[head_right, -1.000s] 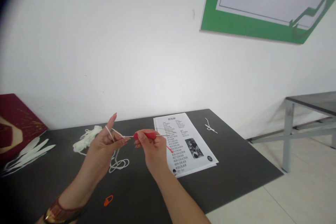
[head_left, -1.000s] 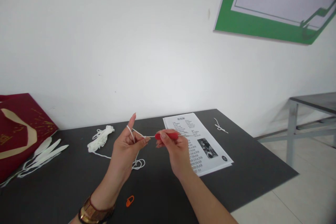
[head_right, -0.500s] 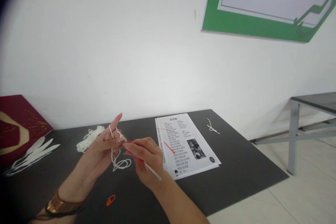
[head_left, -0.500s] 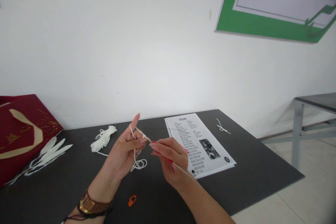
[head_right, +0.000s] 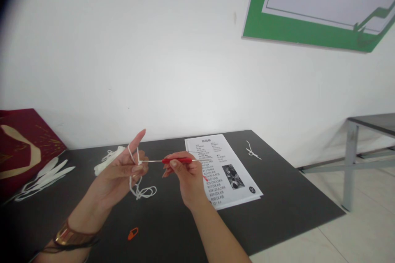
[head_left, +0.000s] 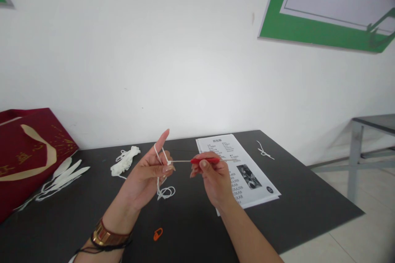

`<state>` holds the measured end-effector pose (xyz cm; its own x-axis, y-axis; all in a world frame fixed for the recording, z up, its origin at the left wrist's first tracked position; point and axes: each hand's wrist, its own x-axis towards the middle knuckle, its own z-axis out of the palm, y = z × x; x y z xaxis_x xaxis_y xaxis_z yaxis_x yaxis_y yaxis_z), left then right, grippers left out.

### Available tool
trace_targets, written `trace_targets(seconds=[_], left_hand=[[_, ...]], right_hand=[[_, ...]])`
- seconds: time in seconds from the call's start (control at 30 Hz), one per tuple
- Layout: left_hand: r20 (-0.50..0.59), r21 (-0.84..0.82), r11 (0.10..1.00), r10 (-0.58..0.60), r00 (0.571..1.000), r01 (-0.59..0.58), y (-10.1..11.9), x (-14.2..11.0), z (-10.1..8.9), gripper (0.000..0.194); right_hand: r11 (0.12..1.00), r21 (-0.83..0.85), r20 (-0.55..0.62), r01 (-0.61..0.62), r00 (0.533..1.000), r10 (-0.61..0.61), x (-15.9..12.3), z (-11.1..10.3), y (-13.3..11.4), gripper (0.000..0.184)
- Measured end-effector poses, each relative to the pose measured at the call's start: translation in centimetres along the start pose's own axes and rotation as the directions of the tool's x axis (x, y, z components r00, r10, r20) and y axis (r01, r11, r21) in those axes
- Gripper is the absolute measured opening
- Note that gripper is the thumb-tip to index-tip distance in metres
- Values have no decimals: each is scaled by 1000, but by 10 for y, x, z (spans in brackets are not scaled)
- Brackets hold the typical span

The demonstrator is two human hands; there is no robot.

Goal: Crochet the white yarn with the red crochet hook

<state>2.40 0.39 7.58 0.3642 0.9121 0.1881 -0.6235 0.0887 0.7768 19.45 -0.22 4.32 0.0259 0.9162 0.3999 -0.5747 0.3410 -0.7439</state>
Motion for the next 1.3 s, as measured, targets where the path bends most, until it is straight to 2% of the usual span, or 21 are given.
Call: trace_targets(seconds=[0.3,0.63,0.8,1.3], left_hand=[[41,-33,997,-64,997,65,3,-2,0,85],[71,-96,988,-116,991,123,3,-3,2,86],[79,-95,987,-122,989,129,4,-3,2,85],[84,-111,985,-124,989,133,4,-3,1,83]], right_hand=[[999,53,32,-10,999,8,1,2,-5,8],[999,-15,99,32,995,-30,2,-3,-9,8],[999,6,123,45,991,-45,3,-4,-10,7],[999,40,88,-4,996,0,3,-2,-12,10]])
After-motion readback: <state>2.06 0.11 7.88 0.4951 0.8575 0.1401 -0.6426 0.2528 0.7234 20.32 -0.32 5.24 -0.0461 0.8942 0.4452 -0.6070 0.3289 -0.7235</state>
